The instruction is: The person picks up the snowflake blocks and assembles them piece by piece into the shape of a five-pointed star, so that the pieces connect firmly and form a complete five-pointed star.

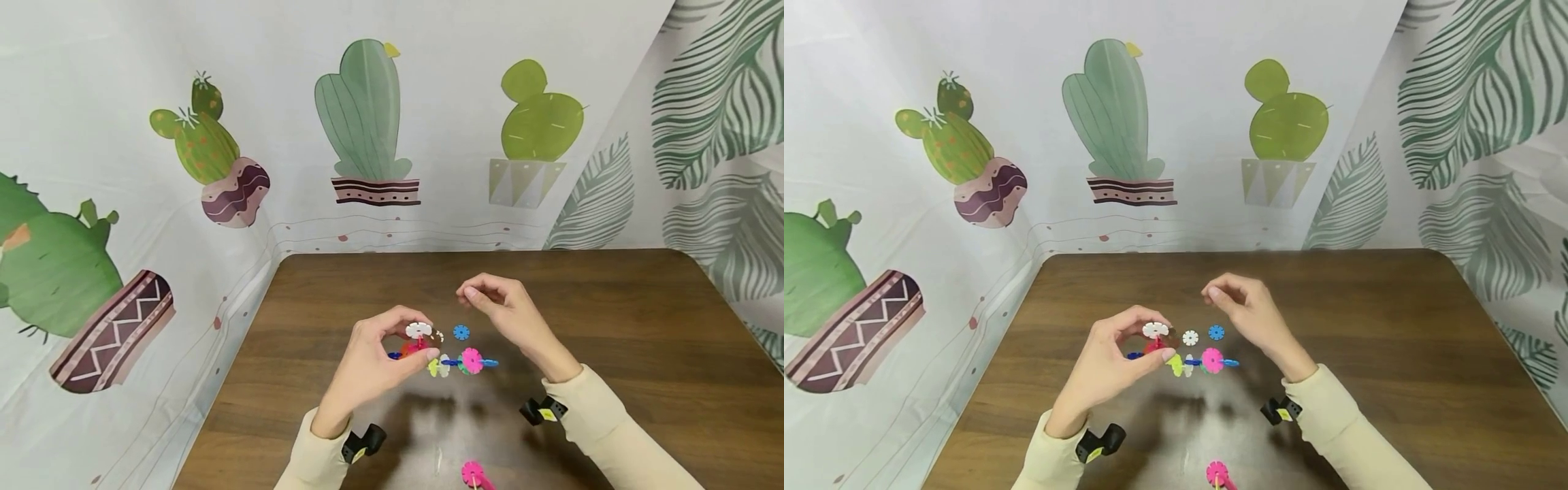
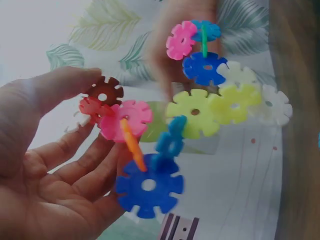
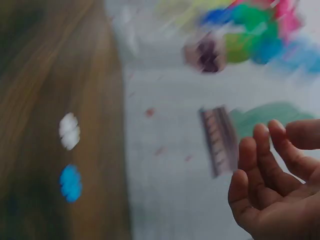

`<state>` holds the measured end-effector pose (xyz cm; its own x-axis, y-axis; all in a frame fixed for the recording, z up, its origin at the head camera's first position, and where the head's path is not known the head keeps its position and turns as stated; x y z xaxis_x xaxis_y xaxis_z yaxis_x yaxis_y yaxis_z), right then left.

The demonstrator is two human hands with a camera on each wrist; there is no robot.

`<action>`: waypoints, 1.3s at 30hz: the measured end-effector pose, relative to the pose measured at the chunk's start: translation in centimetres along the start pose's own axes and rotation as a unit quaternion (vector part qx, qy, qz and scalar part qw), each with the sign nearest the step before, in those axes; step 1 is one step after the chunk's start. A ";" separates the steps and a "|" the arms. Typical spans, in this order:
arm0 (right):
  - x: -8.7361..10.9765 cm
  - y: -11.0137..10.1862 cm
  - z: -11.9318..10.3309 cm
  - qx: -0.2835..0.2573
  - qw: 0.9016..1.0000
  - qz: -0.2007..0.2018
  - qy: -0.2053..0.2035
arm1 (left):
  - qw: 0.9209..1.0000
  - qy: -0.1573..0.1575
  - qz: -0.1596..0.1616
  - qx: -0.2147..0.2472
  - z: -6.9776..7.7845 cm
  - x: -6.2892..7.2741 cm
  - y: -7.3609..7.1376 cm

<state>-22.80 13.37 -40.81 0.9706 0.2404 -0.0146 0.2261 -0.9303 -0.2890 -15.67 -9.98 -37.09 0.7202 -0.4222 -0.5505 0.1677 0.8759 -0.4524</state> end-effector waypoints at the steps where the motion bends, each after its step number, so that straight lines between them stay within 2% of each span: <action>1: -0.5 0.0 0.9 0.018 1.000 0.000 0.012 | 1.000 0.001 0.003 0.004 0.1 0.0 -0.3; 5: -2.0 0.5 4.6 0.120 0.992 -0.008 0.047 | 1.000 0.002 0.021 0.022 0.6 0.1 -1.3; 8: -2.6 1.0 7.1 0.192 0.978 -0.032 0.071 | 0.999 -0.003 0.036 0.035 1.0 0.3 -1.9; 12: -2.9 1.9 9.3 0.261 0.959 -0.063 0.092 | 0.997 -0.010 0.051 0.052 1.3 0.4 -2.5; 17: -2.9 2.9 10.2 0.314 0.944 -0.049 0.086 | 0.996 0.007 0.055 0.075 1.6 0.4 -2.8; 24: -2.8 3.7 10.2 0.346 0.931 -0.046 0.108 | 0.994 0.026 0.060 0.087 1.6 0.5 -2.8; 27: -2.9 3.7 10.2 0.339 0.935 -0.038 0.101 | 0.993 0.032 0.065 0.094 1.7 0.5 -2.8; 34: -2.9 3.3 10.2 0.284 0.956 -0.023 0.069 | 0.992 0.046 0.066 0.102 1.8 0.4 -2.9; 39: -2.4 2.2 8.3 0.251 0.967 -0.005 0.047 | 0.991 0.048 0.065 0.103 1.8 0.4 -2.9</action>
<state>-25.27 13.06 -49.39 0.9772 0.2002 0.0710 0.1896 -0.6709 -0.7169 -14.68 -12.26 -34.77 0.6785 -0.3146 -0.6638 0.2192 0.9492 -0.2257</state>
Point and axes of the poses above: each hand's wrist, its own x-axis away from the middle knuckle, its own y-axis out of the palm, z = x × y, the point moved 4 cm from there along -x, towards the middle knuckle, and after that the axes turned 13 degrees about y, right-handed, at the moved point
